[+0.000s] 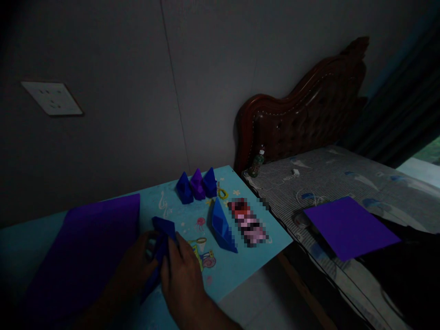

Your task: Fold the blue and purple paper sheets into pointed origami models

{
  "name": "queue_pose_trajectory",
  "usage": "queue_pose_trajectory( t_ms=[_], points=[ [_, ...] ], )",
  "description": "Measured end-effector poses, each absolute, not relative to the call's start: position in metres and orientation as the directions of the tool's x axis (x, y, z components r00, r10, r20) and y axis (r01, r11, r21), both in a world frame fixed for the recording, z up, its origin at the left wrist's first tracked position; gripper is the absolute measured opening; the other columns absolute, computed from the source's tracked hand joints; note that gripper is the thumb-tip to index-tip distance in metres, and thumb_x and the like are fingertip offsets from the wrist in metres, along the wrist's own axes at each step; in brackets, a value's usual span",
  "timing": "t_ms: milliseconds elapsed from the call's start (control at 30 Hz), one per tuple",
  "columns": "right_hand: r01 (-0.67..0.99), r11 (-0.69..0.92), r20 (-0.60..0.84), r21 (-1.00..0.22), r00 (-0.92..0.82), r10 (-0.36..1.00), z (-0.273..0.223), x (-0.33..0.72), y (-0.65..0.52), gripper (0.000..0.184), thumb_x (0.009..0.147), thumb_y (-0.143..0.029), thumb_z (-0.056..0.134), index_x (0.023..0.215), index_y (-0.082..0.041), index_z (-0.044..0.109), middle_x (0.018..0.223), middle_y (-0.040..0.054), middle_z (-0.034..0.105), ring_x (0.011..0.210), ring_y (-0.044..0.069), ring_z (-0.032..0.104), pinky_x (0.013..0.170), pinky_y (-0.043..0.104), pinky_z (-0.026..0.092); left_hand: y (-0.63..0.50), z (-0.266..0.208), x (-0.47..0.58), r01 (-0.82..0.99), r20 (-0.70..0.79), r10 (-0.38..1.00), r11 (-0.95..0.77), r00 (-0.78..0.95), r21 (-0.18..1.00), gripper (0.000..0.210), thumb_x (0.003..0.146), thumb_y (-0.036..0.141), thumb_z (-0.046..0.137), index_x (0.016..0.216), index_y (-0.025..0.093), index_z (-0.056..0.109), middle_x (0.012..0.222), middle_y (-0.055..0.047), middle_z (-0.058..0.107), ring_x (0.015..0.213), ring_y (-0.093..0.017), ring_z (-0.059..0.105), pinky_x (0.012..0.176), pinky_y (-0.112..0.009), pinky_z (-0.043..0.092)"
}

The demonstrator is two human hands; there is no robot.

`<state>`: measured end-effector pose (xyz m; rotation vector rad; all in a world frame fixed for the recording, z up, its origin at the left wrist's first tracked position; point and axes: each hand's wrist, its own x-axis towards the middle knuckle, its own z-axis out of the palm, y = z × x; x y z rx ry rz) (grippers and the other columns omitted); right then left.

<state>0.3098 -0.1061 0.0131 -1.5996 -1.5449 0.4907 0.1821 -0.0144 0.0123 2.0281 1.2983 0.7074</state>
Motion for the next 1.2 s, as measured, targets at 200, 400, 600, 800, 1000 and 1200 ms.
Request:
queue_pose_trajectory(
  t_ms=[200, 400, 600, 800, 1000, 1200],
  points=[
    [0.735, 0.149, 0.368, -0.662, 0.146, 0.918, 0.029, 0.288, -0.104, 0.062, 0.086, -0.009, 0.048, 0.146, -0.026, 0.039, 0.147, 0.0115, 0.045, 0.126, 0.03, 0.052, 0.103, 0.051, 0.048, -0.012, 0.036, 0.173, 0.583, 0.001, 0.948, -0.196, 0.318, 0.788, 0.025, 0.073, 0.032, 0.052, 0.096, 0.024, 0.059, 0.09, -0.009, 0.074, 0.077, -0.026, 0.07, 0.069, -0.037, 0.056],
    [0.748, 0.255, 0.447, -0.613, 0.063, 0.892, 0.058, 0.251, -0.096, 0.056, 0.085, -0.009, 0.049, 0.139, -0.022, 0.048, 0.145, 0.0122, 0.048, 0.121, 0.029, 0.055, 0.1, 0.047, 0.052, -0.004, 0.05, 0.128, 0.418, 0.093, 0.966, -0.189, 0.24, 0.888, 0.036, 0.063, 0.029, 0.055, 0.099, 0.027, 0.056, 0.093, -0.005, 0.075, 0.084, -0.029, 0.071, 0.071, -0.037, 0.058],
    [0.678, 0.43, 0.479, -0.597, -0.129, 0.868, 0.068, 0.206, -0.066, 0.06, 0.086, -0.01, 0.048, 0.145, -0.019, 0.041, 0.147, 0.0129, 0.046, 0.117, 0.027, 0.057, 0.097, 0.045, 0.052, 0.021, 0.037, 0.057, 0.392, 0.218, 0.96, -0.271, 0.177, 0.879, 0.032, 0.062, 0.026, 0.056, 0.095, 0.026, 0.054, 0.087, -0.004, 0.072, 0.081, -0.027, 0.069, 0.067, -0.036, 0.056],
    [0.509, 0.549, 0.505, -0.663, -0.238, 0.83, 0.047, 0.175, -0.02, 0.058, 0.086, -0.01, 0.047, 0.143, -0.021, 0.045, 0.143, 0.0096, 0.053, 0.116, 0.022, 0.06, 0.099, 0.04, 0.049, 0.05, 0.012, 0.011, 0.359, 0.211, 0.977, -0.206, 0.025, 0.91, 0.035, 0.074, 0.048, 0.057, 0.097, 0.023, 0.052, 0.097, -0.007, 0.066, 0.092, -0.028, 0.067, 0.084, -0.045, 0.054],
    [0.309, 0.508, 0.5, -0.804, -0.109, 0.859, 0.016, 0.16, -0.007, 0.05, 0.089, -0.014, 0.048, 0.138, -0.024, 0.053, 0.132, 0.0057, 0.063, 0.12, 0.02, 0.06, 0.103, 0.038, 0.047, 0.045, -0.007, 0.01, 0.367, 0.151, 0.978, -0.089, -0.145, 0.926, 0.054, 0.069, 0.061, 0.062, 0.102, 0.021, 0.045, 0.101, -0.009, 0.059, 0.097, -0.03, 0.063, 0.091, -0.052, 0.049],
    [0.146, 0.325, 0.319, -0.934, -0.064, 0.946, -0.001, 0.168, -0.011, 0.045, 0.09, -0.026, 0.054, 0.135, -0.025, 0.055, 0.131, 0.0057, 0.063, 0.119, 0.023, 0.061, 0.103, 0.042, 0.048, 0.026, -0.002, 0.02, 0.388, 0.201, 0.97, -0.134, -0.137, 0.912, 0.043, 0.074, 0.044, 0.066, 0.102, 0.023, 0.04, 0.098, -0.003, 0.053, 0.092, -0.022, 0.059, 0.088, -0.042, 0.048]
  ],
)
